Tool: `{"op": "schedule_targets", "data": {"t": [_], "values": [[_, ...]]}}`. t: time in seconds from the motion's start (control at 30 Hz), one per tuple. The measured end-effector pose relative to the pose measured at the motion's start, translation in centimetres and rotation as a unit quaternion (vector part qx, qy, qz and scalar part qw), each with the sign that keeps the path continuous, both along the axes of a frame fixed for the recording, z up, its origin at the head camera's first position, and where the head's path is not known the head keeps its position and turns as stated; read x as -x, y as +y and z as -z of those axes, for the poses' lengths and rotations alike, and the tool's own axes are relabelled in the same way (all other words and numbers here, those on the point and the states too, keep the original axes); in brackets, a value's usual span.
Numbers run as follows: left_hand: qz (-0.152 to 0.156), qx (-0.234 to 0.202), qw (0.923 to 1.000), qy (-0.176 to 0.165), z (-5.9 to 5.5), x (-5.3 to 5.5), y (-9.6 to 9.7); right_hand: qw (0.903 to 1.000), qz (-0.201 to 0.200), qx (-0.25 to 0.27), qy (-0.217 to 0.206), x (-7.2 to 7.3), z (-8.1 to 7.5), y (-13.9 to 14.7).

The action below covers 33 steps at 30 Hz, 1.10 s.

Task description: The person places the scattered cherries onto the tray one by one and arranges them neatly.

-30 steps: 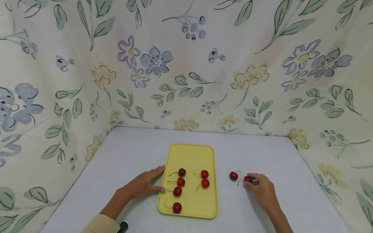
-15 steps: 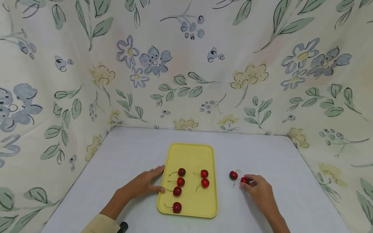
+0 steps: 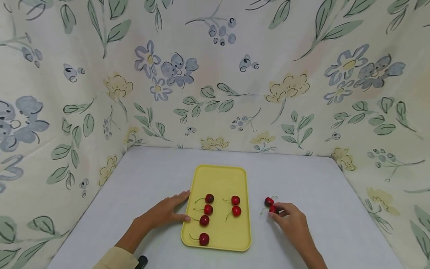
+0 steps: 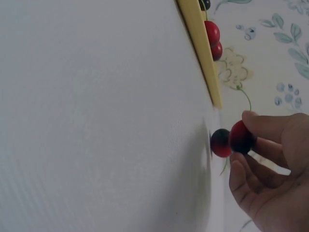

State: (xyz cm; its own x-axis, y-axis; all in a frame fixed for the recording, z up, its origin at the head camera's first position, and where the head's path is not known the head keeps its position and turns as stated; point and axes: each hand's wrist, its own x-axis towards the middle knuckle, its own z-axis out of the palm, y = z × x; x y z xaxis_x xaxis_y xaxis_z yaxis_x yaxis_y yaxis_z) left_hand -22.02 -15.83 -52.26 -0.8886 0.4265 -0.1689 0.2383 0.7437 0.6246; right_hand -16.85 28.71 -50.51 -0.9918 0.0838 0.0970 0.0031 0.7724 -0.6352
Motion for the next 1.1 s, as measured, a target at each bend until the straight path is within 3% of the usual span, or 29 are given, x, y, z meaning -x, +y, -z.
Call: {"op": "schedule_targets", "data": {"t": [0.67, 1.1], "values": [[0.003, 0.001, 1.0000, 0.001, 0.2, 0.0, -0.1, 0.9983, -0.029, 0.038, 0.034, -0.5, 0.6, -3.7], [0.005, 0.001, 1.0000, 0.004, 0.3, 0.2, -0.1, 0.9969, -0.052, 0.051, 0.028, -0.6, 0.5, -6.1]]}}
